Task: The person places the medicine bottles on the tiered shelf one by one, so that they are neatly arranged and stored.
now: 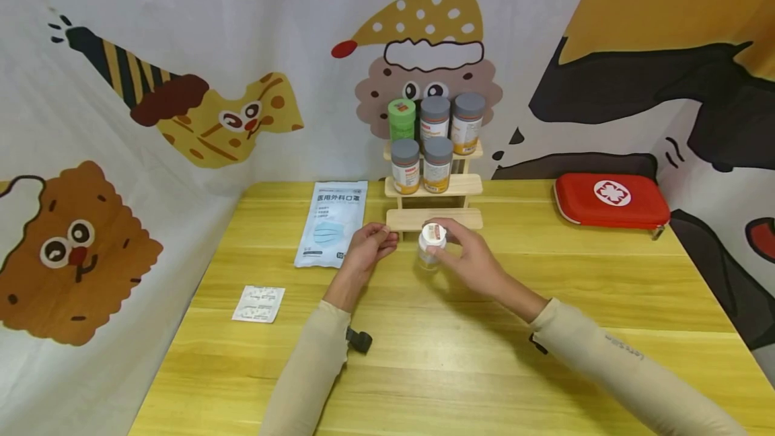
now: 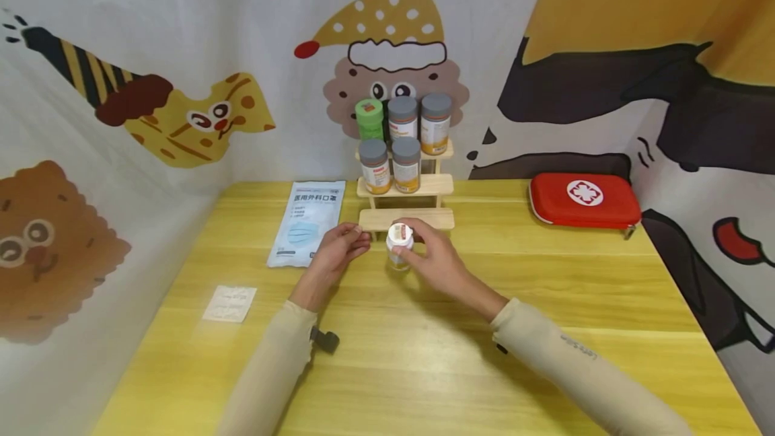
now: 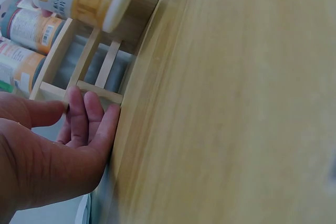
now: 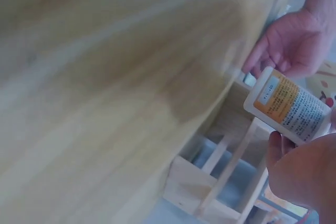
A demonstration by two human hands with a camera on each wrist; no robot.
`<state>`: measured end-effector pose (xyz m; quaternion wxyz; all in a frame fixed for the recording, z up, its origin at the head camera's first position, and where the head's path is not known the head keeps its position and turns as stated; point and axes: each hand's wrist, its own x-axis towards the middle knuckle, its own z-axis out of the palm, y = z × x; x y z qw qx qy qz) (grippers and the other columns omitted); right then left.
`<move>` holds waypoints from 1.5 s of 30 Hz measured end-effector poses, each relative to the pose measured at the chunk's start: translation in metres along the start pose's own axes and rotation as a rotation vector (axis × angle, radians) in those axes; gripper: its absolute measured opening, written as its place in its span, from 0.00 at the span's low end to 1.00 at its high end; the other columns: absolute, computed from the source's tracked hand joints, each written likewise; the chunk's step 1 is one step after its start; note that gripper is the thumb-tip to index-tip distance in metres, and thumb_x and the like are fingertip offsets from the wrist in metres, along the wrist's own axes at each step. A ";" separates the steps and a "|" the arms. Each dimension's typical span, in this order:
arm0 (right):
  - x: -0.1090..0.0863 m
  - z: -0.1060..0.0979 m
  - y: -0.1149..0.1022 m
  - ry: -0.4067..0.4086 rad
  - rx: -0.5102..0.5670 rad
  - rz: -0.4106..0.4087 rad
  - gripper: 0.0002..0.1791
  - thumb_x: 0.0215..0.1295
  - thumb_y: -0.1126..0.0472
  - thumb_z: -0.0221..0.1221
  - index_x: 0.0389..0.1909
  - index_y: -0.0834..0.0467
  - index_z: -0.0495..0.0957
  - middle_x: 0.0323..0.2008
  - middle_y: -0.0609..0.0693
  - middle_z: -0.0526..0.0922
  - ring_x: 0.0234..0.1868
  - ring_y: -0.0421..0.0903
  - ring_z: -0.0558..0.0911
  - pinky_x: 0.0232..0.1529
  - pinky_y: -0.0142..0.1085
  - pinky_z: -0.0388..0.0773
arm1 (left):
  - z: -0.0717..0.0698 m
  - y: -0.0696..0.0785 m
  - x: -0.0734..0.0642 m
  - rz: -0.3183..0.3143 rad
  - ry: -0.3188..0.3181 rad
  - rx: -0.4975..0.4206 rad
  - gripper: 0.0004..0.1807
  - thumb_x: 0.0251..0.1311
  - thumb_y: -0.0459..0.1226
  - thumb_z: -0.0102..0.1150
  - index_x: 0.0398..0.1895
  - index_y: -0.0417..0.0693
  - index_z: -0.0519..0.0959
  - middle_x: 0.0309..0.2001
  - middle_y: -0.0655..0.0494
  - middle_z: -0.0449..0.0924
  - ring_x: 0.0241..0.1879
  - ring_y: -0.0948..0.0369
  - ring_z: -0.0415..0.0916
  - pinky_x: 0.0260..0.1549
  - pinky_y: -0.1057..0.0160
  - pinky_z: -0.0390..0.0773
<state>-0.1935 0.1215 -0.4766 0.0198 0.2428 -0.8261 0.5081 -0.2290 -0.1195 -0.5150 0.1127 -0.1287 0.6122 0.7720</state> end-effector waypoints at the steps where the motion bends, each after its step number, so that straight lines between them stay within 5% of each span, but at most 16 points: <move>1: 0.001 -0.002 -0.001 0.005 -0.003 0.003 0.27 0.71 0.61 0.68 0.69 0.57 0.75 0.61 0.57 0.85 0.61 0.57 0.85 0.67 0.56 0.83 | 0.000 0.000 0.000 -0.001 0.000 0.000 0.07 0.80 0.33 0.53 0.52 0.38 0.77 0.34 0.56 0.86 0.38 0.61 0.86 0.56 0.57 0.90; 18: 0.021 -0.054 -0.023 0.151 -0.060 0.044 0.26 0.70 0.56 0.70 0.66 0.56 0.78 0.57 0.54 0.86 0.57 0.50 0.83 0.59 0.53 0.85 | -0.001 0.002 -0.001 0.000 -0.012 -0.002 0.05 0.80 0.32 0.53 0.50 0.40 0.76 0.35 0.55 0.86 0.38 0.61 0.86 0.56 0.57 0.89; 25: 0.034 -0.072 -0.025 0.262 -0.091 0.032 0.25 0.69 0.59 0.71 0.66 0.56 0.80 0.58 0.54 0.82 0.59 0.50 0.82 0.49 0.25 0.84 | -0.002 0.002 -0.001 -0.007 -0.012 0.003 0.06 0.80 0.33 0.53 0.51 0.40 0.76 0.35 0.55 0.86 0.38 0.61 0.86 0.57 0.56 0.89; 34: 0.052 -0.081 -0.024 0.395 -0.089 0.017 0.27 0.67 0.63 0.72 0.66 0.60 0.79 0.56 0.58 0.82 0.52 0.35 0.80 0.52 0.21 0.82 | -0.002 0.002 -0.002 -0.003 -0.009 0.006 0.07 0.80 0.33 0.53 0.53 0.38 0.76 0.36 0.54 0.86 0.38 0.61 0.86 0.57 0.56 0.89; 41: 0.065 -0.083 -0.013 0.461 -0.078 0.022 0.28 0.67 0.63 0.72 0.67 0.62 0.78 0.59 0.58 0.83 0.58 0.50 0.82 0.52 0.20 0.82 | -0.002 0.000 0.001 -0.007 -0.019 0.005 0.06 0.80 0.33 0.52 0.52 0.39 0.76 0.35 0.56 0.85 0.38 0.62 0.86 0.53 0.60 0.90; 45: 0.073 -0.082 -0.007 0.488 -0.092 0.035 0.27 0.69 0.60 0.71 0.67 0.60 0.78 0.59 0.58 0.83 0.56 0.49 0.82 0.48 0.17 0.80 | -0.003 -0.001 0.002 -0.006 -0.019 0.005 0.07 0.80 0.33 0.53 0.52 0.39 0.76 0.35 0.55 0.85 0.38 0.62 0.86 0.54 0.60 0.90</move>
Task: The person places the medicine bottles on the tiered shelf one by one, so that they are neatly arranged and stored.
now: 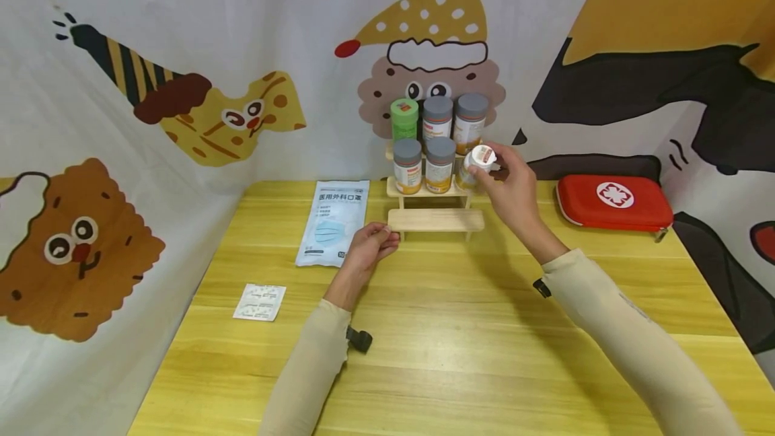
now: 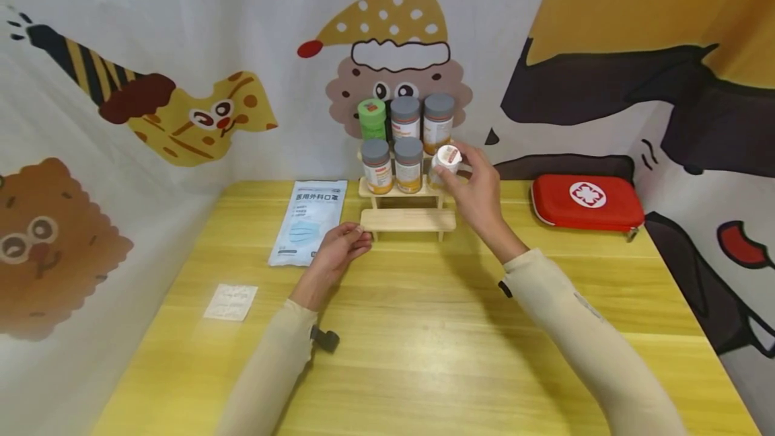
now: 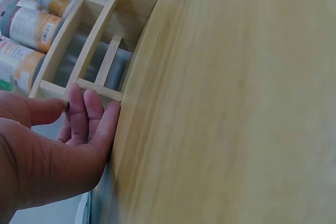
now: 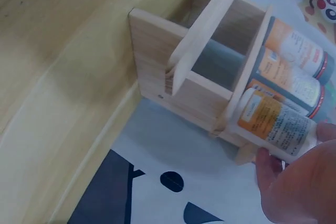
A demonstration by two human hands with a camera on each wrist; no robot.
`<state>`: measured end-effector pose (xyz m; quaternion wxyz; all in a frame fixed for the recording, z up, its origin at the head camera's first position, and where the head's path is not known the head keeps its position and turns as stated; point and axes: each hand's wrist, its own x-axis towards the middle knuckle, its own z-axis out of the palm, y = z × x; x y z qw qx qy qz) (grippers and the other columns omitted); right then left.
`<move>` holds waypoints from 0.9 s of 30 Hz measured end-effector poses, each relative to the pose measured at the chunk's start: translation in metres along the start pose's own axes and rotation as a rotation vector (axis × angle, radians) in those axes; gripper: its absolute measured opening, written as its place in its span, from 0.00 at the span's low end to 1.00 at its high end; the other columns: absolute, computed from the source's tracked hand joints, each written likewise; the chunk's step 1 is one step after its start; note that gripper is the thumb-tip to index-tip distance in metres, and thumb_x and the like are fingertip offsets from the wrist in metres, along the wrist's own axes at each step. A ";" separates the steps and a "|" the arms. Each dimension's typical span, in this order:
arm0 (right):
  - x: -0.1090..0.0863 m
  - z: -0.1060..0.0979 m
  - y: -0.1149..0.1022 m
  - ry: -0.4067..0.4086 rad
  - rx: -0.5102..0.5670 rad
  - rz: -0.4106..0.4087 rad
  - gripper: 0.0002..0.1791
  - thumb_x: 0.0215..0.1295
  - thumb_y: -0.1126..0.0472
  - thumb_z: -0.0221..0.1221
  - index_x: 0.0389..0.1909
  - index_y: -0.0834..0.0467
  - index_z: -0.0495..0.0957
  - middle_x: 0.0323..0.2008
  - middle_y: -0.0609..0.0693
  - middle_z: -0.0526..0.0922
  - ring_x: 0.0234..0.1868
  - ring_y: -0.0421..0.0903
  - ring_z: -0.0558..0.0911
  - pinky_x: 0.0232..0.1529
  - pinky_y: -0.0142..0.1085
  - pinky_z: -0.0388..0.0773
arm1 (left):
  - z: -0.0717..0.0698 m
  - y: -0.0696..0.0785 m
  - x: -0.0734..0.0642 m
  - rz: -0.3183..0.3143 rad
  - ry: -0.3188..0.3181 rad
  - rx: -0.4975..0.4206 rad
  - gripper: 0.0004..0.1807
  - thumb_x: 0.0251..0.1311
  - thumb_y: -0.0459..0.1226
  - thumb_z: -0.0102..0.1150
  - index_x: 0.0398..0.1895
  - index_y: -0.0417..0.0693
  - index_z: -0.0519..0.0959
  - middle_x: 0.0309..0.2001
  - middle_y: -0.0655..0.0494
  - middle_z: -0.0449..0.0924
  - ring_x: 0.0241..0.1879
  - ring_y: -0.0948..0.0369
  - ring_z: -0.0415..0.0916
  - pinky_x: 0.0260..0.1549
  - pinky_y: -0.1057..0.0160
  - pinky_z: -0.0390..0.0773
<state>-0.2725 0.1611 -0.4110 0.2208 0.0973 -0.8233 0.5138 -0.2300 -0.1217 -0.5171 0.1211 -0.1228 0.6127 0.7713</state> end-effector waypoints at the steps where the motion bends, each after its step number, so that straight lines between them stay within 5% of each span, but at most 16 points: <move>1: 0.001 0.001 0.001 0.007 -0.002 0.001 0.27 0.69 0.59 0.71 0.67 0.59 0.78 0.58 0.58 0.82 0.56 0.49 0.82 0.48 0.16 0.79 | 0.000 0.000 0.000 0.003 0.000 -0.001 0.07 0.80 0.33 0.53 0.52 0.39 0.76 0.35 0.55 0.85 0.38 0.62 0.86 0.54 0.59 0.90; 20: 0.012 0.011 0.004 0.051 0.022 -0.014 0.26 0.69 0.59 0.71 0.63 0.60 0.75 0.57 0.56 0.81 0.55 0.50 0.83 0.45 0.25 0.79 | 0.000 0.002 -0.001 0.001 -0.015 -0.012 0.07 0.80 0.33 0.52 0.53 0.39 0.76 0.37 0.54 0.86 0.38 0.62 0.86 0.52 0.62 0.90; 27: 0.011 0.013 0.004 0.072 -0.002 -0.027 0.26 0.68 0.61 0.71 0.63 0.61 0.75 0.57 0.57 0.81 0.56 0.52 0.84 0.47 0.39 0.85 | 0.002 0.003 -0.003 -0.010 -0.002 -0.003 0.08 0.80 0.33 0.52 0.55 0.38 0.76 0.37 0.54 0.85 0.39 0.61 0.86 0.54 0.60 0.90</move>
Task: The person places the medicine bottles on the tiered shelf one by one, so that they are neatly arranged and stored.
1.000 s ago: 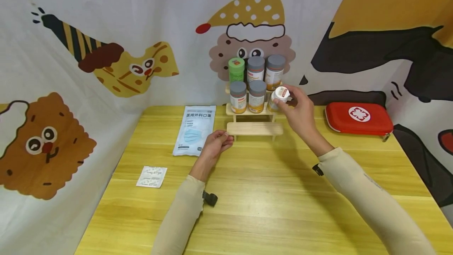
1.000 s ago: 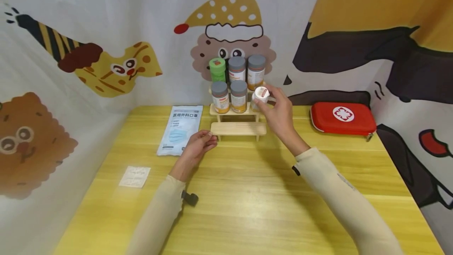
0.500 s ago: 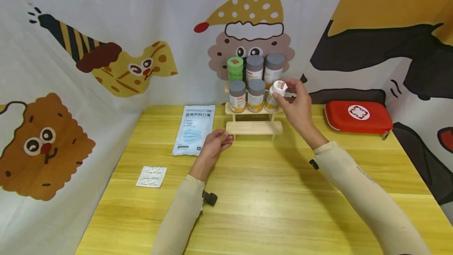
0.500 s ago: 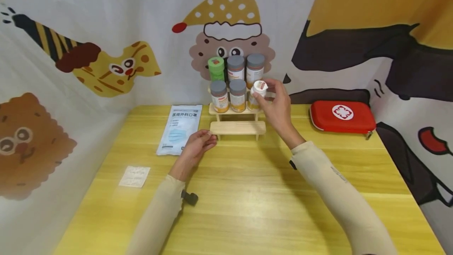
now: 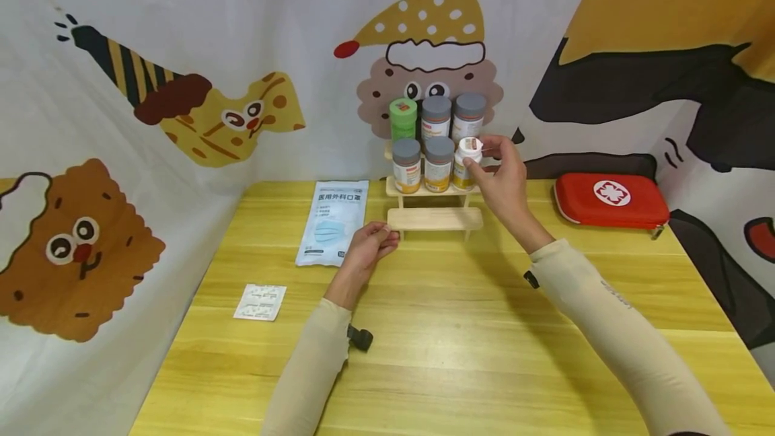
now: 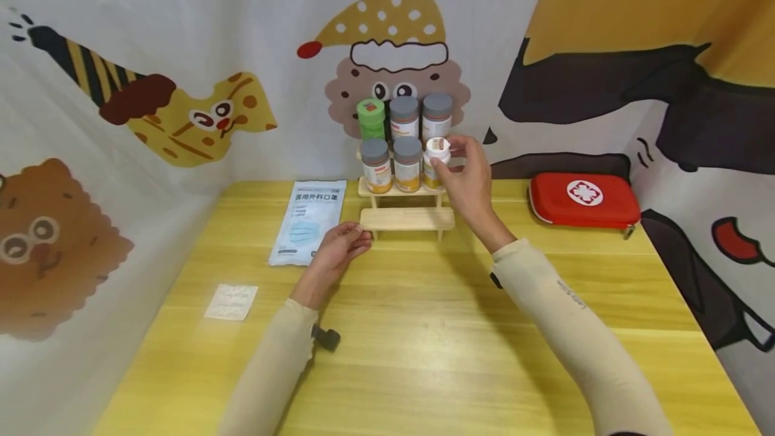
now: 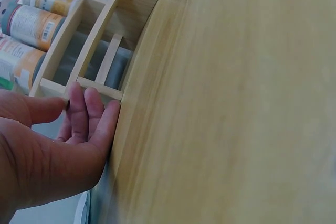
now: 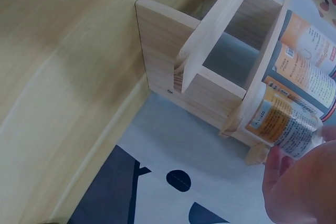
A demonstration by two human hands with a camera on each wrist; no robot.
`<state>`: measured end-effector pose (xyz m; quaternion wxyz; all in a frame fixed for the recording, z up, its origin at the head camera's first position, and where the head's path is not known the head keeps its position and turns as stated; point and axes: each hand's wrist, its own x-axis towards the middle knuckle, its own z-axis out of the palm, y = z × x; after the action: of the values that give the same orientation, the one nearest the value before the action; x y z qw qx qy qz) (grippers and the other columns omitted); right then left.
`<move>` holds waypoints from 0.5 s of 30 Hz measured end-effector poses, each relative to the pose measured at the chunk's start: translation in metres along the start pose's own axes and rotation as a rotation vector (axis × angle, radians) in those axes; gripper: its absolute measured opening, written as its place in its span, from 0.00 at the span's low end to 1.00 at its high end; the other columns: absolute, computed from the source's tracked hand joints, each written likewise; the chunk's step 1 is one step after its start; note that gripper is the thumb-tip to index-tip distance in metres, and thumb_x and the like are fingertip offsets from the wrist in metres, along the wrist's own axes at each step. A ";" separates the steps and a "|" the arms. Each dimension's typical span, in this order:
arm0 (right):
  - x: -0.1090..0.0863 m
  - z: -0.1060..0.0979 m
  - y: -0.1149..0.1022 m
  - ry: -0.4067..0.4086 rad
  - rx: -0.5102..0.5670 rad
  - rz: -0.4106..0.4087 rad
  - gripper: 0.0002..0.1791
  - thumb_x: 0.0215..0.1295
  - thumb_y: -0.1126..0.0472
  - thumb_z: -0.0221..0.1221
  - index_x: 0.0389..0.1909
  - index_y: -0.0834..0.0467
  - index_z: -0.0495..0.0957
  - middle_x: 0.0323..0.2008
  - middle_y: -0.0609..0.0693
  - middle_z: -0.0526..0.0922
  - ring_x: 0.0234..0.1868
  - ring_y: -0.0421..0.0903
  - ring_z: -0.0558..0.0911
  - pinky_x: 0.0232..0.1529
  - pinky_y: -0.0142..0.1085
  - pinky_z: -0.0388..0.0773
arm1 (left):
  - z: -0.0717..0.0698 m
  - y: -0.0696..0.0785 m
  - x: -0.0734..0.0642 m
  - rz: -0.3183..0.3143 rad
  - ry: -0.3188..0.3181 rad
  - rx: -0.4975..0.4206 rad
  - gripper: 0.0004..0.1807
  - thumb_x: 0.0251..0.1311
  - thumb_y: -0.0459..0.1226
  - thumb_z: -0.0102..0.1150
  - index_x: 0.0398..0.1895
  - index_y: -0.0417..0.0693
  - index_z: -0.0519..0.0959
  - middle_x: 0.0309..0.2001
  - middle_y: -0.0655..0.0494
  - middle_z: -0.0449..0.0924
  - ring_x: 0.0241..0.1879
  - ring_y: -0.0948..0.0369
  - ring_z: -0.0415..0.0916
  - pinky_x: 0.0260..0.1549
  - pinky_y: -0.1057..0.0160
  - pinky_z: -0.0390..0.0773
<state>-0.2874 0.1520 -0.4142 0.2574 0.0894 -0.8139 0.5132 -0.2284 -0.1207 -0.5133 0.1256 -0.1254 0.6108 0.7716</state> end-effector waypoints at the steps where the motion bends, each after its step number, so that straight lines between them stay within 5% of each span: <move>1: 0.000 0.000 0.001 0.004 -0.003 -0.005 0.26 0.68 0.61 0.71 0.63 0.61 0.75 0.57 0.57 0.81 0.55 0.52 0.84 0.46 0.37 0.84 | 0.000 0.000 0.001 0.002 -0.002 0.003 0.09 0.81 0.33 0.52 0.55 0.38 0.76 0.37 0.54 0.85 0.39 0.61 0.86 0.55 0.60 0.90; 5: 0.000 0.000 0.002 0.010 -0.010 -0.017 0.26 0.69 0.60 0.71 0.64 0.60 0.75 0.57 0.57 0.82 0.55 0.52 0.84 0.45 0.32 0.82 | 0.000 0.001 0.003 0.007 -0.012 0.005 0.09 0.81 0.34 0.52 0.55 0.38 0.76 0.38 0.53 0.85 0.39 0.61 0.86 0.55 0.60 0.90; 12: -0.010 -0.009 0.008 -0.072 0.053 -0.024 0.34 0.66 0.63 0.72 0.71 0.58 0.70 0.65 0.57 0.78 0.66 0.56 0.78 0.61 0.57 0.82 | 0.004 -0.002 0.001 -0.002 0.016 0.014 0.08 0.81 0.33 0.52 0.54 0.38 0.76 0.39 0.52 0.85 0.40 0.60 0.85 0.58 0.57 0.89; 15: -0.014 -0.015 0.013 -0.081 0.052 -0.019 0.40 0.64 0.63 0.74 0.75 0.56 0.67 0.71 0.56 0.75 0.72 0.55 0.73 0.68 0.54 0.78 | 0.008 -0.001 0.000 0.008 0.009 0.024 0.08 0.81 0.33 0.51 0.55 0.38 0.75 0.40 0.52 0.84 0.42 0.59 0.84 0.59 0.57 0.88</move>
<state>-0.2759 0.1690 -0.4264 0.2269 0.1246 -0.8091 0.5276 -0.2284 -0.1129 -0.5124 0.1211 -0.1250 0.6211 0.7641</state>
